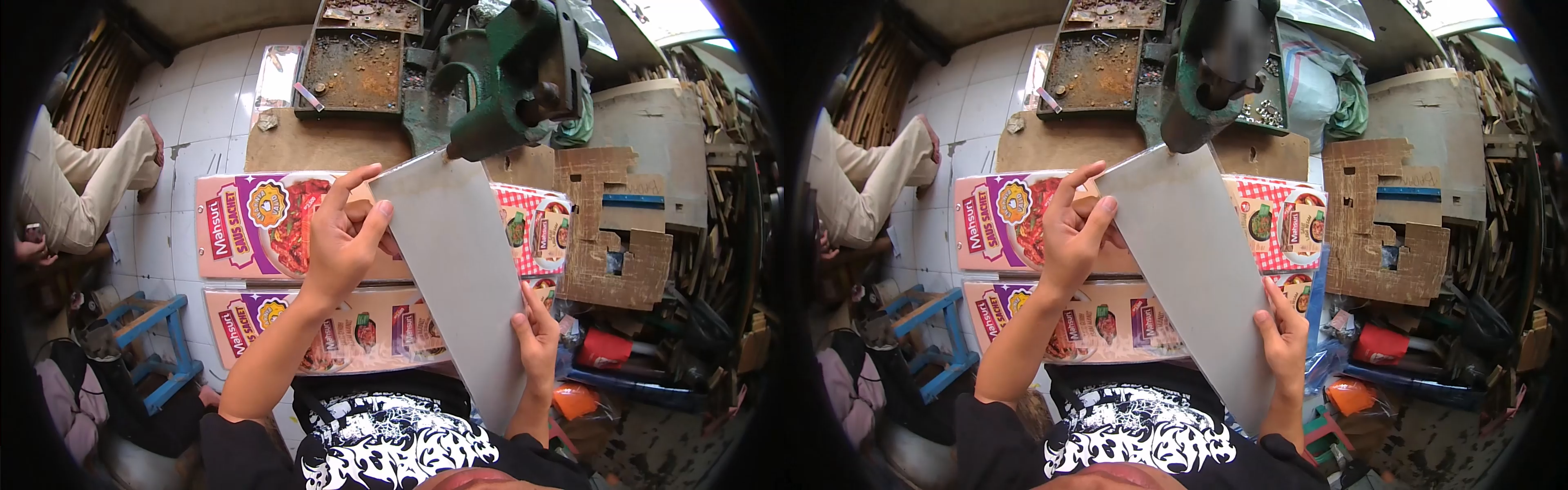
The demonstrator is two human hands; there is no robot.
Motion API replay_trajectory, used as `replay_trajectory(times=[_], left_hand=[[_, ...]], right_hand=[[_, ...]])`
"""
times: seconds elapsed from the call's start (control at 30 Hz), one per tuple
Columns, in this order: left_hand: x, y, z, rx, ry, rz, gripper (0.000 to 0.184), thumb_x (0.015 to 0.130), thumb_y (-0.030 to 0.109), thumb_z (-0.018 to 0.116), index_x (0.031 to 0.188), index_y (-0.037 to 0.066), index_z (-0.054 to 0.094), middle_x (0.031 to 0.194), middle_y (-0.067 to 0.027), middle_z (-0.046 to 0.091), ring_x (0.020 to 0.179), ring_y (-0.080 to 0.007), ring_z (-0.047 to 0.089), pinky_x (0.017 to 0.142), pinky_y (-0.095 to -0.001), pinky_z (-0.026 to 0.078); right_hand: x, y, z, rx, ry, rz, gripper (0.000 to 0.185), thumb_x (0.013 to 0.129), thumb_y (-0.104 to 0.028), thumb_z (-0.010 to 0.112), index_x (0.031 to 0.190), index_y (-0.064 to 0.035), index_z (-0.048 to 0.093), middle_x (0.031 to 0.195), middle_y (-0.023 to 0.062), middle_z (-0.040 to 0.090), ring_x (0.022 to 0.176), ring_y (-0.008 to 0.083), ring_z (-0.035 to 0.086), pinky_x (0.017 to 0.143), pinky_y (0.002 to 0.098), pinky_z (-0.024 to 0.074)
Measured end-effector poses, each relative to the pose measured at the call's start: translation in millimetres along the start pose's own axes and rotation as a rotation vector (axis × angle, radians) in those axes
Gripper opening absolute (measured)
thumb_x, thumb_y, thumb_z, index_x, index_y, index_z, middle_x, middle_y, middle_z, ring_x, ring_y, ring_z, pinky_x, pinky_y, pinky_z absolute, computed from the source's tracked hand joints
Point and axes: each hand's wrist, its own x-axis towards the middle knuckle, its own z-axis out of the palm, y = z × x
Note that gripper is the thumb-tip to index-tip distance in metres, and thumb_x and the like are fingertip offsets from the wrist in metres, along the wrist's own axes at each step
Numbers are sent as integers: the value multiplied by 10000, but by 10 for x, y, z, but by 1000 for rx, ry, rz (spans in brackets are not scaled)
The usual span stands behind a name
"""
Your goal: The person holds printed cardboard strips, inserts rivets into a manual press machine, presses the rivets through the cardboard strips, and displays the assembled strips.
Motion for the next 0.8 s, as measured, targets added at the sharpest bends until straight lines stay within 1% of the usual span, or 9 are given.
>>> replay_trajectory(times=[0.23,0.37,0.43,0.47,0.57,0.63,0.67,0.73,0.8], left_hand=[[4,-8,-21,20,-1,-2,435,957,81,569,1355,-17,425,758,-114,701,555,-139,666,463,-196,452],[-3,16,-12,13,1,8,435,956,87,573,1350,-27,430,758,-112,702,557,-135,667,455,-189,436],[-11,77,-1,-3,6,-18,420,945,35,569,1332,-64,441,732,-138,687,560,-148,658,523,-253,538],[-11,76,-2,-5,5,-17,420,945,35,569,1332,-64,441,732,-138,687,560,-148,658,523,-253,538],[-9,69,-9,14,6,-5,420,945,36,569,1330,-71,439,726,-140,686,555,-152,659,519,-254,541],[-10,67,-12,12,5,-4,424,944,38,570,1330,-76,436,720,-139,685,555,-154,660,515,-256,545],[-10,54,-17,11,5,-1,424,944,38,570,1330,-76,436,720,-139,685,555,-154,660,515,-256,545],[-11,21,-24,5,-5,10,435,953,103,584,1343,-33,444,757,-108,705,560,-131,673,439,-180,426],[-8,10,-27,7,-5,14,436,953,102,583,1343,-33,443,759,-110,705,559,-131,673,441,-181,432]], right_hand=[[-4,-71,-1,2,-28,19,464,919,-26,613,1368,35,516,1037,43,650,902,70,559,821,204,447],[-22,-70,-6,-30,-33,10,459,927,-35,608,1370,37,512,1070,41,648,914,73,564,828,205,448],[-23,-76,-2,-22,-36,13,452,933,-45,605,1368,36,515,1089,47,648,923,78,567,836,208,449],[-22,-78,5,-23,-35,12,452,933,-45,605,1368,36,515,1089,47,648,923,78,567,836,208,449],[-27,-69,21,-11,-21,-21,447,937,-57,606,1367,31,519,1021,15,636,868,61,548,790,189,438],[-31,-46,-6,-33,-39,-2,448,938,-67,612,1368,23,522,892,-35,582,768,36,491,703,165,401],[-32,-49,-4,-33,-39,-6,448,938,-67,612,1368,23,522,892,-35,582,768,36,491,703,165,401],[-31,-49,3,-31,-34,2,449,940,-73,614,1370,16,523,800,-69,504,692,21,422,633,154,350],[-23,-29,-9,-42,-35,-2,449,939,-73,615,1370,13,524,789,-74,497,682,19,414,622,154,343]])
